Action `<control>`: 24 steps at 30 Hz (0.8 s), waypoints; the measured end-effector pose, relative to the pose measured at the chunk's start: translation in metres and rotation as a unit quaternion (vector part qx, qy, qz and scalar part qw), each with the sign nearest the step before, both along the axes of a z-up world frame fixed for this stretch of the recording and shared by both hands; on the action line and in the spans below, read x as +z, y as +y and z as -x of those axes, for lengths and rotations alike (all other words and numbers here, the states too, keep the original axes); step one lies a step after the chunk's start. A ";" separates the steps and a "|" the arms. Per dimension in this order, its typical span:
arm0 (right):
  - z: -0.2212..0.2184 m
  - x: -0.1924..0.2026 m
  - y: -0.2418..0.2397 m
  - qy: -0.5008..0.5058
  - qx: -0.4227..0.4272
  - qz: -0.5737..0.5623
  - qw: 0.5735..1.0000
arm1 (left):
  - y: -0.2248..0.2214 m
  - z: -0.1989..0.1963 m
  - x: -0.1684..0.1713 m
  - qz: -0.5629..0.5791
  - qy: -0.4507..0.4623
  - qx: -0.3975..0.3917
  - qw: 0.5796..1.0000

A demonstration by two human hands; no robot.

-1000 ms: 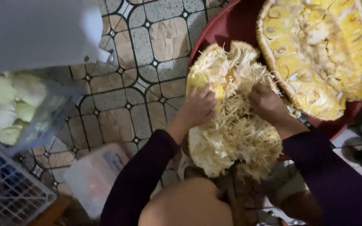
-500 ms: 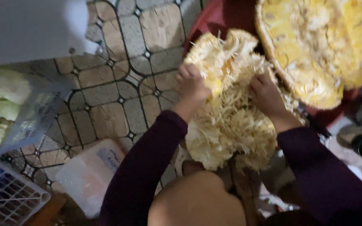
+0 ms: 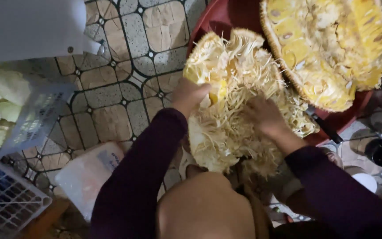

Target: Manually extracting edible segments from a jackfruit by pulling them away from the fibrous core.

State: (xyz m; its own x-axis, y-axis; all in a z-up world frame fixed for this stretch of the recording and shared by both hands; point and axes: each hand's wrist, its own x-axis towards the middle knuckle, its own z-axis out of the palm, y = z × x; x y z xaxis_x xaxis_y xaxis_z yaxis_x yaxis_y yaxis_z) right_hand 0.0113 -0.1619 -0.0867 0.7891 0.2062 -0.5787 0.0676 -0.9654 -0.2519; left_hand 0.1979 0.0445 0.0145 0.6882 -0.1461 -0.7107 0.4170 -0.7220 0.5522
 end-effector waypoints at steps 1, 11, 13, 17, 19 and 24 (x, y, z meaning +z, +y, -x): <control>-0.003 -0.001 -0.008 -0.066 0.009 0.026 0.997 | 0.002 -0.004 0.001 -0.014 -0.011 -0.032 0.999; -0.082 -0.019 -0.005 -0.178 -0.148 0.061 0.971 | 0.042 -0.013 -0.002 0.007 0.016 -0.036 0.999; -0.103 0.010 0.024 -0.150 -0.155 -0.040 0.976 | 0.052 -0.013 -0.018 0.007 0.022 -0.035 0.999; -0.132 -0.024 0.047 -0.127 -0.079 -0.126 0.981 | 0.067 -0.012 -0.042 0.025 0.043 -0.023 0.998; -0.151 -0.018 0.046 -0.098 -0.087 -0.147 0.980 | 0.075 -0.013 -0.045 0.042 0.042 -0.007 0.998; -0.168 -0.082 0.020 -0.329 0.193 -0.257 0.888 | 0.087 -0.017 -0.093 0.099 0.046 0.044 0.993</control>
State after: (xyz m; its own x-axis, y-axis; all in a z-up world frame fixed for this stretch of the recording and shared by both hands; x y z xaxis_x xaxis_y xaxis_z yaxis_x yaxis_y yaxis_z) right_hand 0.1795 -0.1422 -0.1683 0.7342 0.6385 0.2308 0.6647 -0.6070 -0.4355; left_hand 0.2151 0.1319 -0.0785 0.6385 -0.2316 -0.7339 0.5283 -0.5615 0.6368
